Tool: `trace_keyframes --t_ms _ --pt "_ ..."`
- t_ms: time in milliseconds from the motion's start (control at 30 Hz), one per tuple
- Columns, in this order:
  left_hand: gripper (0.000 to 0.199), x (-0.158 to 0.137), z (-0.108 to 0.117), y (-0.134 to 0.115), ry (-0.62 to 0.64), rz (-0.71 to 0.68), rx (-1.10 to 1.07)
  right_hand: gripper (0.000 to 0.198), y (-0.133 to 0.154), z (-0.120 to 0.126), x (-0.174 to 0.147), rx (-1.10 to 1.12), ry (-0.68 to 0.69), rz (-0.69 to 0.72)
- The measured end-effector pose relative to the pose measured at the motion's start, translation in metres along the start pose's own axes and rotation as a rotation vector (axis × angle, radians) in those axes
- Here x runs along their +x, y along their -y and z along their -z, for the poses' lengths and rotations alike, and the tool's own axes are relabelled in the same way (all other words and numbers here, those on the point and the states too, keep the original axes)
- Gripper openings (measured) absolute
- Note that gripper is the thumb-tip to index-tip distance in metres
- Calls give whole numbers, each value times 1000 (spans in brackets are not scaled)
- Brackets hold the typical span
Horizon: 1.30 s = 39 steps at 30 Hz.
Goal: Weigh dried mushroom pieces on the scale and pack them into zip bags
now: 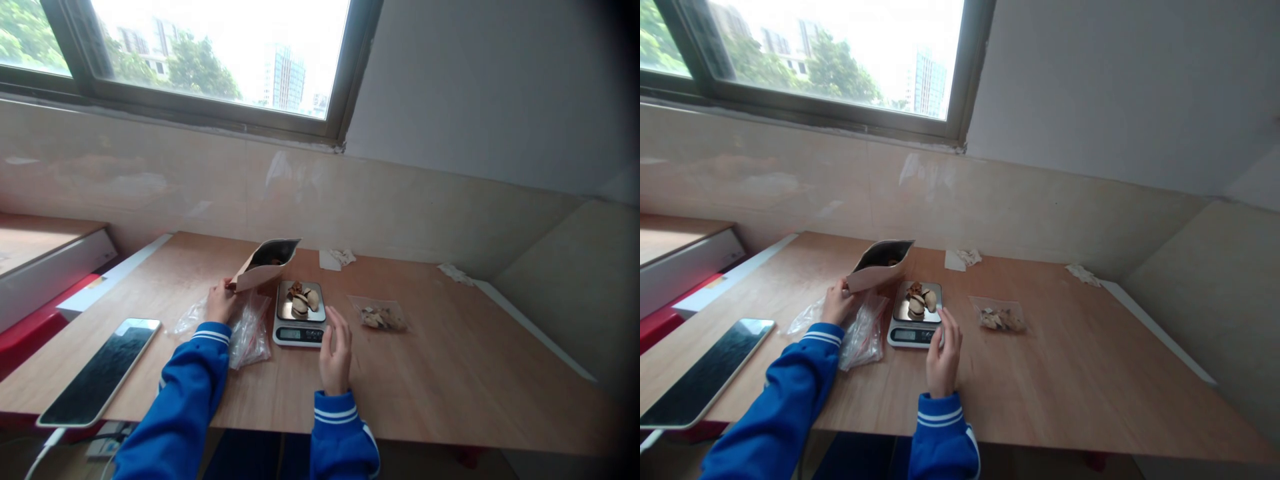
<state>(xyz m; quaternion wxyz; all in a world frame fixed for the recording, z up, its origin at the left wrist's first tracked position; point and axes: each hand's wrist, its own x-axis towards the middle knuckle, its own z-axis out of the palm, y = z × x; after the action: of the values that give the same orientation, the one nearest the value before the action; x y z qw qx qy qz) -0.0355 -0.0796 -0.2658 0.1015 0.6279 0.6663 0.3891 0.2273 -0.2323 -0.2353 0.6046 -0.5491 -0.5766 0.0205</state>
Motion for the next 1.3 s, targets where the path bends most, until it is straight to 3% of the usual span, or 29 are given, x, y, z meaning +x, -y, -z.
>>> trace_keyframes --t_ms 267,433,567,733,1033,1300 --pt "32 -3 5 -9 1 -38 -47 46 63 -8 7 104 226 94" --pt "29 -4 3 -7 -17 -78 -72 50 81 -21 3 83 372 107" --pt "29 -6 4 -9 -28 -115 -89 48 87 -30 -5 83 391 51" --pt "31 -6 4 -7 -22 -84 -125 28 94 -33 -3 168 280 -54" --pt "31 -3 3 -6 -14 -21 -176 24 87 -56 28 -248 317 -96" --pt "29 -3 4 -6 -17 0 -225 30 69 -96 30 -115 372 42"
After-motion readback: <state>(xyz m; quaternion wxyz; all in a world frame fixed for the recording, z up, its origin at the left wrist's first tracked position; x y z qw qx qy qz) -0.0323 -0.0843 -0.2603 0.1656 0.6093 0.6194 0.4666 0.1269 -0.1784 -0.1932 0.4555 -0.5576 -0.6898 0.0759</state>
